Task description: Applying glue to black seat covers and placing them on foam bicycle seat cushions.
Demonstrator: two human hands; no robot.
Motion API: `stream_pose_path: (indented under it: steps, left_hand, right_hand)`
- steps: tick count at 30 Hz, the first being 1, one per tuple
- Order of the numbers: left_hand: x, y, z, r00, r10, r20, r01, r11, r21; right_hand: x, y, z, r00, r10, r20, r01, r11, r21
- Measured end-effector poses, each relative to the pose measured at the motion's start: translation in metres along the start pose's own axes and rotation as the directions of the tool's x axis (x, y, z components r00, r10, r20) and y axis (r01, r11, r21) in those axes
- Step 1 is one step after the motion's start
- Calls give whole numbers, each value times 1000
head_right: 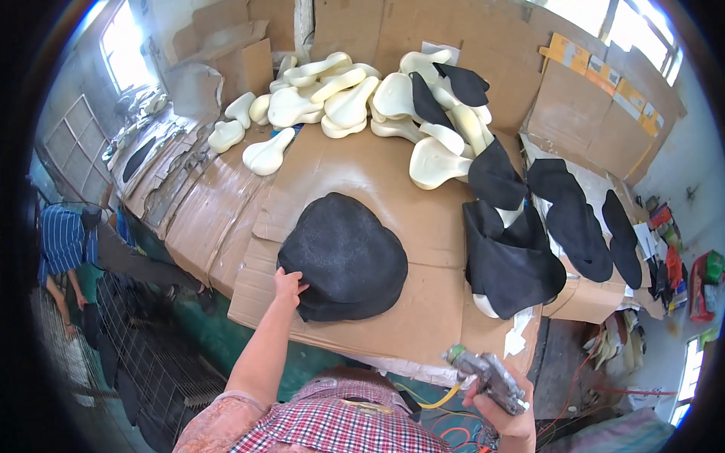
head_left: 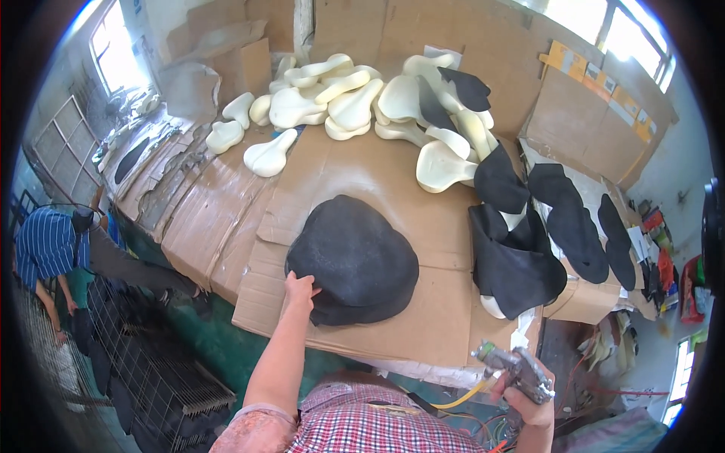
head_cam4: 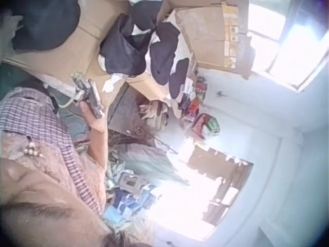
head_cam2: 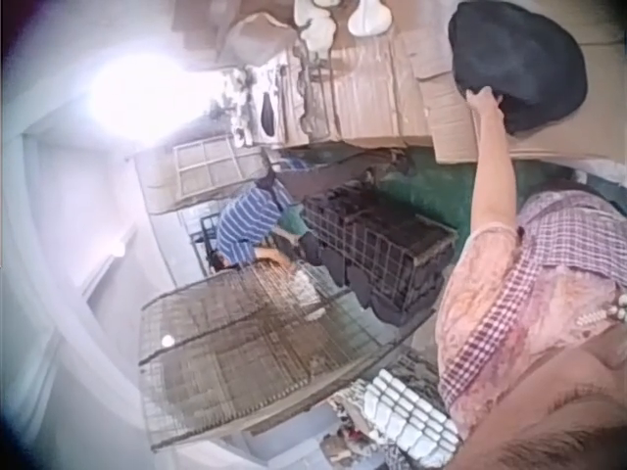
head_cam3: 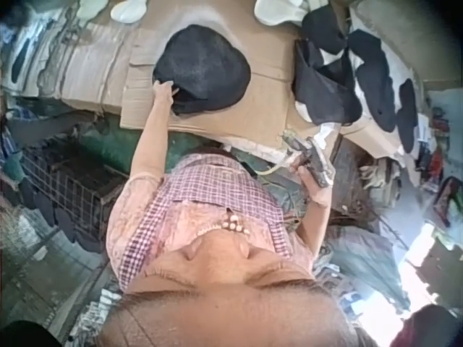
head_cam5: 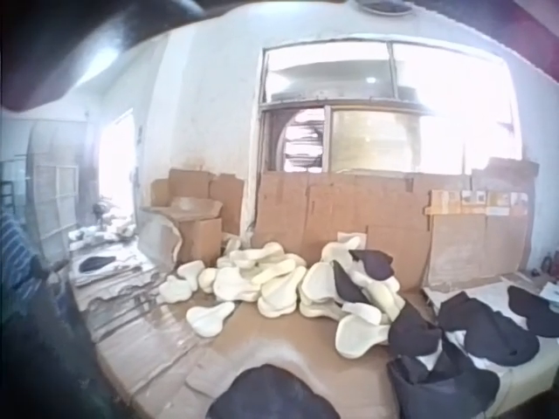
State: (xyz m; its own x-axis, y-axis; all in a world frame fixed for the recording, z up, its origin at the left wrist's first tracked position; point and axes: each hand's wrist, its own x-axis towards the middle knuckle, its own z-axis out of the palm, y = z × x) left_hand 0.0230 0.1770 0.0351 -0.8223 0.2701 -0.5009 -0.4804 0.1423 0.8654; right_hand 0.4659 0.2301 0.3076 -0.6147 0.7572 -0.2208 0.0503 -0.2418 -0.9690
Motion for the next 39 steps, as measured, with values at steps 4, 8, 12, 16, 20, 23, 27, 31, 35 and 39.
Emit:
stream_pose_path:
  steps: [4, 8, 12, 16, 20, 23, 27, 31, 35, 39]
  left_hand:
    - [-19, 47, 31, 940, 82, 330, 70, 902, -426]
    - [-68, 144, 48, 845, 413, 339, -22, 662, -749]
    - [-100, 209, -4, 841, 503, 198, -127, 539, -833]
    - [-93, 226, -73, 805, 591, 51, -267, 438, -859]
    - [-58, 215, -150, 809, 536, -242, -448, 295, -844]
    - [-33, 202, -202, 812, 500, -300, -475, 270, -837]
    - [-32, 193, -244, 760, 547, -351, -545, 243, -803]
    - [-30, 186, -273, 744, 539, -396, -584, 235, -777]
    - [-44, 188, -262, 690, 490, -533, -686, 205, -698]
    - [-45, 184, -266, 671, 480, -565, -704, 173, -689]
  right_hand:
    - [11, 5, 2, 990, -141, -16, 141, 989, -33]
    - [7, 3, -1, 990, -135, 30, 137, 990, -40]
    - [1, -1, -6, 995, -97, -10, 96, 994, -61]
    - [-10, -11, -13, 996, 66, 55, -62, 996, -63]
    - [-19, -16, 7, 996, 59, 68, -61, 998, 28]
    - [-18, -24, 14, 999, 2, -53, -4, 999, -44]
    - [-29, -23, 2, 976, -143, -161, 101, 964, -247]
    - [-39, -22, 8, 994, -68, -87, 47, 973, -224]
    - [-25, -17, 31, 999, 36, 25, -32, 989, -147]
    - [1, -13, 49, 999, -53, -6, 52, 994, -96]
